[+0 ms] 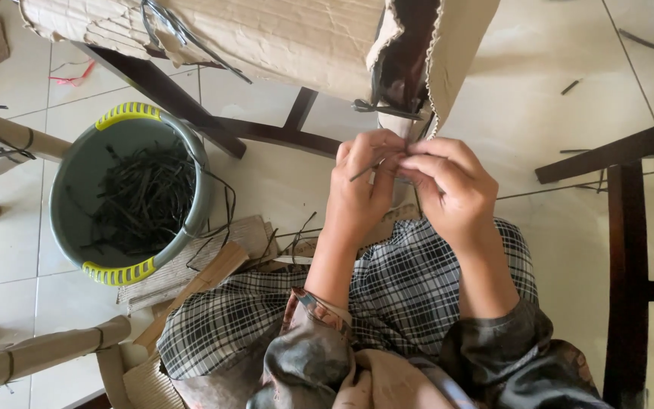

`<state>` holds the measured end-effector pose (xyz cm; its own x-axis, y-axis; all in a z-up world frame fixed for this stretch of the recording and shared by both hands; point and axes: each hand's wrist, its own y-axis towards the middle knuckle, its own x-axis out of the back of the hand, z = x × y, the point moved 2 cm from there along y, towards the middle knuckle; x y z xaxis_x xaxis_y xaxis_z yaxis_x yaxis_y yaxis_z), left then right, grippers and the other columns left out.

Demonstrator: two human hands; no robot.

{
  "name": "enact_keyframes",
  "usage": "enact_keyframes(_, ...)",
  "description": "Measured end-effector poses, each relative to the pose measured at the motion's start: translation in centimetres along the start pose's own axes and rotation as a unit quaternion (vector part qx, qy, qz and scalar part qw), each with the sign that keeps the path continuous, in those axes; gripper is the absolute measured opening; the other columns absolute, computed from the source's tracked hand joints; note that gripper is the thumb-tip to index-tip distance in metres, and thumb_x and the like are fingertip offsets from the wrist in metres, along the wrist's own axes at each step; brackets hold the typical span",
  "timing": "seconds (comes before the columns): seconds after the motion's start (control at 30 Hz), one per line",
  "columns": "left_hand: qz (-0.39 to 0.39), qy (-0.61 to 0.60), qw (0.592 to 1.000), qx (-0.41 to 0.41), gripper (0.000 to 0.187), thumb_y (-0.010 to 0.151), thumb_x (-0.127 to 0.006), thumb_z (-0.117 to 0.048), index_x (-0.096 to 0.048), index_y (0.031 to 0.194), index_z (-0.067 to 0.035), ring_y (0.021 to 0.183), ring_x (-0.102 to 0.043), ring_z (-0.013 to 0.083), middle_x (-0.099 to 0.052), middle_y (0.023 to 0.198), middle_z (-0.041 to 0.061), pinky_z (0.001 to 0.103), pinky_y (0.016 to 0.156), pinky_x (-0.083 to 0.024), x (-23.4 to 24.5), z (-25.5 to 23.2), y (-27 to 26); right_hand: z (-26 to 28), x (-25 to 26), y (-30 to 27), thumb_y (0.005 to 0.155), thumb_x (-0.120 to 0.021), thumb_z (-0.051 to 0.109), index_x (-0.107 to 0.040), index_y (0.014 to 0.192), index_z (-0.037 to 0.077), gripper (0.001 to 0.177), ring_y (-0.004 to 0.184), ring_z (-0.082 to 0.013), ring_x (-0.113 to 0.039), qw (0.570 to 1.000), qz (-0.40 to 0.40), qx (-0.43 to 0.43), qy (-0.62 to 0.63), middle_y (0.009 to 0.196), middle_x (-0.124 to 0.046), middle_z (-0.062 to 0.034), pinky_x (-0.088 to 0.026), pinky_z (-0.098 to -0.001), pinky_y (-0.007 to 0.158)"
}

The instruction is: Wrapping the wooden legs and backrest of a chair with protective cardboard and securing it with wire ties.

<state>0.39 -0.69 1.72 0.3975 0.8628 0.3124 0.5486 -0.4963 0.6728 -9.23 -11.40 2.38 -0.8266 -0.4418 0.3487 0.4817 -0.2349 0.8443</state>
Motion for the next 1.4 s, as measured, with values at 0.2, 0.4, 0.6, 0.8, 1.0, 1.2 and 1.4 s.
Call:
enact_keyframes(0.2,0.012,-0.022,0.999,0.046,0.017,0.099,-0.066,-0.007,-0.065,0.111,-0.019,0.090,-0.077,0.0166,-0.077,0.090,-0.008,0.027,0.090,-0.047,-0.2,-0.1,0.2,-0.2,-0.1,0.2,0.093,-0.079,-0.013,-0.077,0.090,0.001,0.014,0.079,-0.0234,-0.071,0.999,-0.040,0.005,0.014,0.091,-0.070,-0.0107,-0.061,-0.0335,0.069)
enact_keyframes(0.4,-0.064,0.043,0.996,0.042,0.014,0.097,-0.071,-0.014,-0.068,0.110,-0.018,0.078,-0.075,0.0195,-0.079,0.092,-0.001,0.030,0.078,-0.057,-0.6,0.1,0.1,-0.9,-1.2,-0.7,0.093,-0.078,-0.013,-0.079,0.094,0.001,0.014,0.074,-0.0216,-0.067,0.998,-0.059,-0.008,-0.001,0.087,-0.067,-0.0086,-0.056,-0.0319,0.064)
enact_keyframes(0.6,-0.070,0.070,0.994,0.041,0.033,0.102,-0.067,-0.014,-0.051,0.130,-0.006,0.067,-0.075,0.0255,-0.069,0.109,0.007,0.038,0.064,-0.062,0.6,-1.5,1.1,-0.3,-2.0,-0.6,0.100,-0.067,-0.010,-0.079,0.097,-0.001,0.015,0.067,-0.0243,-0.060,0.997,-0.074,0.027,-0.011,0.087,-0.060,-0.0068,-0.052,-0.0332,0.059)
enact_keyframes(0.8,0.002,0.123,0.992,-0.019,0.034,0.100,-0.062,-0.010,-0.050,0.131,-0.007,0.073,-0.077,0.0247,-0.061,0.122,0.012,0.042,0.066,-0.061,1.7,-2.7,1.6,-0.1,-2.3,-1.3,0.101,-0.064,-0.008,-0.074,0.098,-0.004,0.012,0.068,-0.0294,-0.062,0.996,-0.064,0.023,-0.058,0.087,-0.053,-0.0064,-0.053,-0.0356,0.059)
enact_keyframes(1.0,0.018,0.135,0.988,-0.071,0.057,0.086,-0.068,0.000,-0.046,0.139,-0.005,0.086,-0.078,0.0236,-0.056,0.133,0.011,0.040,0.072,-0.063,1.4,-1.3,0.1,-0.7,-2.6,-2.3,0.102,-0.064,0.000,-0.071,0.098,0.003,0.009,0.072,-0.0246,-0.061,0.993,-0.016,-0.010,-0.118,0.086,-0.051,-0.0010,-0.052,-0.0325,0.062)
enact_keyframes(1.2,-0.106,0.108,0.986,-0.075,0.047,0.087,-0.072,-0.003,-0.055,0.131,-0.003,0.109,-0.068,0.0306,-0.060,0.124,0.012,0.034,0.081,-0.061,2.1,0.6,-0.5,-1.0,-1.3,-3.2,0.102,-0.057,0.004,-0.060,0.099,0.007,0.005,0.079,-0.0380,-0.063,0.983,0.086,-0.057,-0.151,0.084,-0.052,-0.0103,-0.052,-0.0469,0.062)
enact_keyframes(1.4,0.024,-0.130,0.949,0.286,0.026,0.093,-0.074,-0.041,-0.079,0.100,-0.017,0.067,-0.073,0.0165,-0.076,0.076,0.002,0.031,0.059,-0.059,-1.7,2.6,-3.7,-0.2,-1.3,-2.3,0.104,-0.054,-0.001,-0.063,0.101,0.005,0.011,0.080,-0.0352,-0.066,0.990,0.074,-0.113,-0.040,0.088,-0.054,-0.0063,-0.057,-0.0397,0.071)
